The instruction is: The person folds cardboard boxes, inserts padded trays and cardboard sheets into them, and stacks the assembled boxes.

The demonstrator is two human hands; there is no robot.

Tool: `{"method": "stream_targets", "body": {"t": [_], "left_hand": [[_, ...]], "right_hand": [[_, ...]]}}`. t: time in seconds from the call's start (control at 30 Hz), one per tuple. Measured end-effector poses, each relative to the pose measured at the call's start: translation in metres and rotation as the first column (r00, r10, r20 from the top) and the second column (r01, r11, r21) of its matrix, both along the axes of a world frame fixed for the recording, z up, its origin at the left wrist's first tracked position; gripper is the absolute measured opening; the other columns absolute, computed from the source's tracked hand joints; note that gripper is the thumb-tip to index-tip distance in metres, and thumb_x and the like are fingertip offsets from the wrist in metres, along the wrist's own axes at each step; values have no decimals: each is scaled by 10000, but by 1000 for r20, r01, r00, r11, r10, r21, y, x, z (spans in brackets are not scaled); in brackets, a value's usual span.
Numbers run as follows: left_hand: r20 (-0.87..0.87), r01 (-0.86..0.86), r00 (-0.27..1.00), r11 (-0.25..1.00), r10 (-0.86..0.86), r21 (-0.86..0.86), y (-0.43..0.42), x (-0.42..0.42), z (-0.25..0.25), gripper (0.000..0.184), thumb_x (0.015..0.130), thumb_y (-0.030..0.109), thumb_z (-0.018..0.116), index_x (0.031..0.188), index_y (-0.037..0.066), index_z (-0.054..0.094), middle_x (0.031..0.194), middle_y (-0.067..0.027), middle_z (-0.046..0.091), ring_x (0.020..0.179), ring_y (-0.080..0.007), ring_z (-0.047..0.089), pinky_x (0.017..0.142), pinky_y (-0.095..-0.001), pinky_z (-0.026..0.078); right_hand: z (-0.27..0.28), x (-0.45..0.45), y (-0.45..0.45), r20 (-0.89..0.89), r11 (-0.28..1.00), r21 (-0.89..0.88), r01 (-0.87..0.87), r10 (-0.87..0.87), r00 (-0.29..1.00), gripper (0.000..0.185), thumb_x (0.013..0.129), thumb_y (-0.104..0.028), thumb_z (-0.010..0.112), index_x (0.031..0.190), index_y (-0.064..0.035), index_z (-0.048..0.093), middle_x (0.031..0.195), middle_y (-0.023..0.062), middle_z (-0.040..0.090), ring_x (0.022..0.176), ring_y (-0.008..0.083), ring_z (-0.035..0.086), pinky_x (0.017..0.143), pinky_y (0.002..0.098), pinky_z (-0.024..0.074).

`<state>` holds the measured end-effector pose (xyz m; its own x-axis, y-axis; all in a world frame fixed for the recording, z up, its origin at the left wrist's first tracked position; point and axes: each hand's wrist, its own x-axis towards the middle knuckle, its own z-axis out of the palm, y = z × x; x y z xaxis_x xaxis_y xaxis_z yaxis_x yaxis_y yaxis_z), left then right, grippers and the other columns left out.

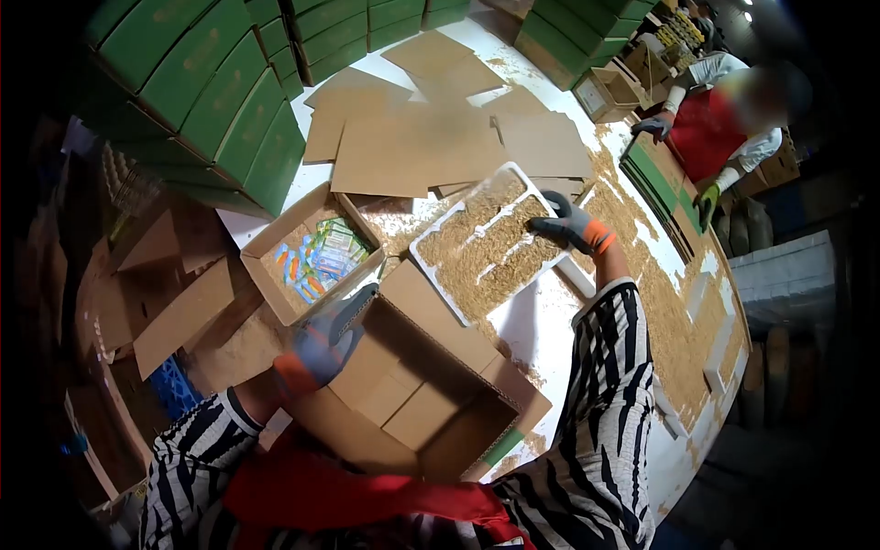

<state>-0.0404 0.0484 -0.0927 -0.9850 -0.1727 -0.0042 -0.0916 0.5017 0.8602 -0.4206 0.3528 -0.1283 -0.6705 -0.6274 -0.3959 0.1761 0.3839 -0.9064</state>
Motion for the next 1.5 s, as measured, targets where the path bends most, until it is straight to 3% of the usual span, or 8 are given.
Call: {"method": "stream_targets", "body": {"t": [0.47,0.53,0.73,0.93,0.97,1.0,1.23,1.5], "left_hand": [[-12,78,997,949,-78,305,-3,-2,-50,553,901,83,562,1406,-11,357,1398,-185,451,1300,-263,428,1066,-332,337],[125,-8,992,953,-31,302,14,-3,-29,587,904,102,581,1425,-5,333,1441,-168,405,1331,-258,387,1085,-324,306],[3,50,998,884,-58,464,37,-14,1,507,983,232,501,1412,-6,375,1433,-114,430,1265,-185,450,1067,-279,338],[-23,92,993,653,-113,752,44,-17,-37,433,1002,94,437,1426,37,372,1364,-98,479,1227,-153,458,1066,-273,345],[-56,59,990,16,-130,998,42,-21,-50,440,999,105,455,1425,34,373,1372,-81,475,1218,-130,459,1040,-250,359],[-130,171,985,579,-112,797,46,-19,-63,457,1000,123,461,1435,31,353,1381,-69,465,1216,-111,455,1014,-226,371],[-181,-169,960,959,212,227,-51,-47,-81,195,872,122,595,1044,34,621,981,-171,664,922,-297,641,817,-361,502],[382,-109,816,763,435,-637,-107,-79,-114,793,688,583,734,1201,36,476,1188,-178,527,1125,-323,501,942,-417,420]], "right_hand": [[77,301,170,-538,765,-273,584,-625,566,513,945,-270,536,1387,-41,410,1362,121,477,1223,258,498,1031,379,416],[133,342,136,432,348,-566,747,-647,628,508,971,-290,491,1403,-44,387,1407,132,436,1242,285,486,1038,414,420],[154,491,99,-912,752,203,627,-87,400,507,963,-248,479,1387,10,377,1363,150,471,1231,259,491,1037,384,398],[156,494,7,-214,561,-82,824,-817,535,550,922,-221,528,1392,11,360,1140,49,549,961,138,534,863,257,439],[146,488,1,-163,541,-92,836,-837,523,576,912,-200,559,1403,6,337,1133,65,559,979,152,548,866,267,453],[136,483,-5,-112,519,-102,849,-854,509,608,902,-180,589,1414,0,314,1125,81,568,997,166,561,869,278,467],[107,439,5,-341,760,509,404,-253,905,642,870,-333,648,1373,-25,396,959,187,678,893,312,670,800,366,507],[85,385,-30,-81,129,992,6,582,809,350,753,-296,692,980,-40,618,951,217,673,901,351,658,784,407,523]]}}
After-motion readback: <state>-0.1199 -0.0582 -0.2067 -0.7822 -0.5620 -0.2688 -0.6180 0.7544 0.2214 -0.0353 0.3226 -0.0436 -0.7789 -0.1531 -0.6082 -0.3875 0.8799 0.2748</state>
